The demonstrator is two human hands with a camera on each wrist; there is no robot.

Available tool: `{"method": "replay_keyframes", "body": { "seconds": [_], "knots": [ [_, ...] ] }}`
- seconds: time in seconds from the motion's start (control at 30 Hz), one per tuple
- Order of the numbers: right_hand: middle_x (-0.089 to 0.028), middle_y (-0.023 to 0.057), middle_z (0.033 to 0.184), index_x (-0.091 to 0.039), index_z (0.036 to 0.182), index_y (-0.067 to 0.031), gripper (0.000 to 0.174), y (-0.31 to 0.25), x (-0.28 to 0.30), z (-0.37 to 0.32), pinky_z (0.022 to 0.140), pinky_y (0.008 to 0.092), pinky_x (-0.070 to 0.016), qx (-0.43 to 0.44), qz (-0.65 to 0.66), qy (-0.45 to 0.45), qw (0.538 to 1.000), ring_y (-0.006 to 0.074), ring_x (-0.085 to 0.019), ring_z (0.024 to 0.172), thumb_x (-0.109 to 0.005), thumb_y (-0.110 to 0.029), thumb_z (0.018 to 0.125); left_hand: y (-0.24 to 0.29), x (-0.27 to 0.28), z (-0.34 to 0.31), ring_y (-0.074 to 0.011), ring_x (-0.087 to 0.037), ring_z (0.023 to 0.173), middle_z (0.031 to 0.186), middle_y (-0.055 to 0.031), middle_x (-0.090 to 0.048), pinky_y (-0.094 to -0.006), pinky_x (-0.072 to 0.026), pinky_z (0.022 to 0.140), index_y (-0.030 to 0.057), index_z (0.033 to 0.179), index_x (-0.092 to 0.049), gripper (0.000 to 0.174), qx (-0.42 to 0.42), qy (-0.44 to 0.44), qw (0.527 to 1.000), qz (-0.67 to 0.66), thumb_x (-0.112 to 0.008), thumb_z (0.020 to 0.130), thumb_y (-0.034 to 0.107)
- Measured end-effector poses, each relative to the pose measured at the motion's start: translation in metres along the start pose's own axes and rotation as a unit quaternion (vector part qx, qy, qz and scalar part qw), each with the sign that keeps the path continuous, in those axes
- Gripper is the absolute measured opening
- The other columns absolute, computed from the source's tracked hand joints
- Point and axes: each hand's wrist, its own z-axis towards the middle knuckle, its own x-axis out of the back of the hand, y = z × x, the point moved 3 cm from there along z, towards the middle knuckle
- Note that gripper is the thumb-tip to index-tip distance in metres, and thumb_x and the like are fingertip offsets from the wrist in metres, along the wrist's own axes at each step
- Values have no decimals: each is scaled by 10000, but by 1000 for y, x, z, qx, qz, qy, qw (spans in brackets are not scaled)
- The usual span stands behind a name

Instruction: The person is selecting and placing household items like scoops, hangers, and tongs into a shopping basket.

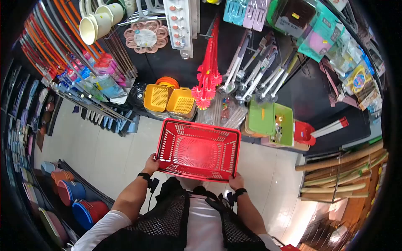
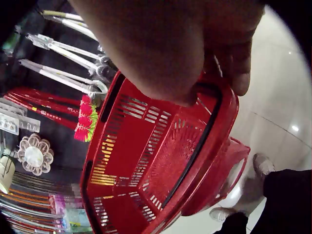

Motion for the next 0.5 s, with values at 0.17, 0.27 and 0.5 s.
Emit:
{"method": "replay_keyframes", "body": {
  "seconds": [0.17, 0.27, 0.5],
  "knots": [
    [-686, 275, 1131, -641, 1200, -12, 453, -14, 13, -4, 959, 500, -508, 20, 1, -79, 997, 436, -651, 1081, -666, -321, 870, -44, -18, 49, -194, -636, 876, 1025, -122, -673, -335, -536, 789, 24, 1473, -425, 590, -73, 34, 992, -98, -631, 928, 119],
    [-685, 281, 1116, -635, 1170, 9, 456, -6, 8, 4, 962, 502, -507, 39, -28, -82, 995, 439, -647, 1083, -663, -332, 868, -37, -16, 45, -283, -662, 1038, 1147, -179, -687, -379, -527, 907, 44, 1455, -448, 594, -26, 37, 998, -50, -647, 912, 179],
    [-706, 264, 1032, -674, 1109, 17, 424, -31, 52, 25, 888, 475, -538, 113, 5, 26, 993, 413, -685, 985, -649, -340, 883, 33, -12, -26, -458, -435, 1306, 1427, -209, -483, -597, -382, 1058, 91, 1470, -394, 695, -72, 183, 980, 34, -684, 848, 200]
  ]
}}
